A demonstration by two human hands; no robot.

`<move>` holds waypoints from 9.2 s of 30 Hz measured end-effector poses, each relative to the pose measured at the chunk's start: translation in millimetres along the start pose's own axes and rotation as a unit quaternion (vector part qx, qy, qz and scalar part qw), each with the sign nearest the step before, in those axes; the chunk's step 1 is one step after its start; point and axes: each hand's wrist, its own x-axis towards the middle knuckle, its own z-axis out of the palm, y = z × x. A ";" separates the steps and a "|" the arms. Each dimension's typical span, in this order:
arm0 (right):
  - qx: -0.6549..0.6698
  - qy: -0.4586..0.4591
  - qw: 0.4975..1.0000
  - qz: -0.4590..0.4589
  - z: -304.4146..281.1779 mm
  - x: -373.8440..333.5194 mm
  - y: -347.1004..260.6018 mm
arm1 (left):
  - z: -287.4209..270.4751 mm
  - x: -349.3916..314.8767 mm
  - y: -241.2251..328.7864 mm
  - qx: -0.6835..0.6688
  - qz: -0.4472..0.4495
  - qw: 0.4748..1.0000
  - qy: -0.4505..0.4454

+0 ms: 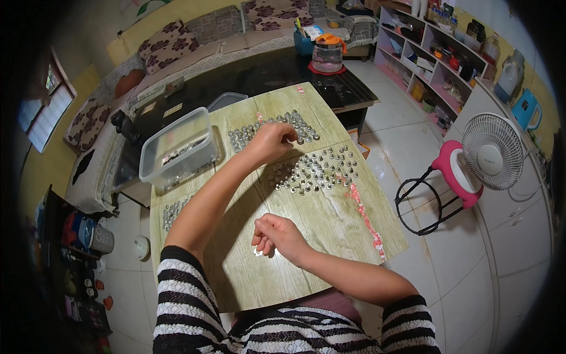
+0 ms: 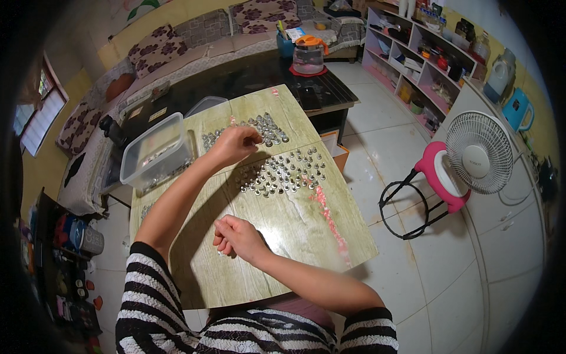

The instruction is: The person picks up metal and plastic pieces by hand from a table and joins them together to assemble small circular components, placing them into organized rows on the workspace.

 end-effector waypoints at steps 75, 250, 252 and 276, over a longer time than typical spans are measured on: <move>-0.141 0.049 0.988 -0.033 -10.0 -53.8 -16.2 | -4.0 -219.6 56.8 -0.033 -0.092 0.994 -0.049; 0.083 0.006 0.997 0.001 25.9 -36.3 9.1 | 3.7 -239.9 70.0 -0.495 -0.189 0.842 0.099; 0.093 0.010 0.996 0.011 26.1 -36.5 7.5 | 3.5 -239.8 69.6 -0.491 -0.186 0.844 0.105; 0.071 0.024 0.997 0.011 21.1 -33.6 15.8 | 5.4 -239.2 68.7 -0.497 -0.202 0.834 0.124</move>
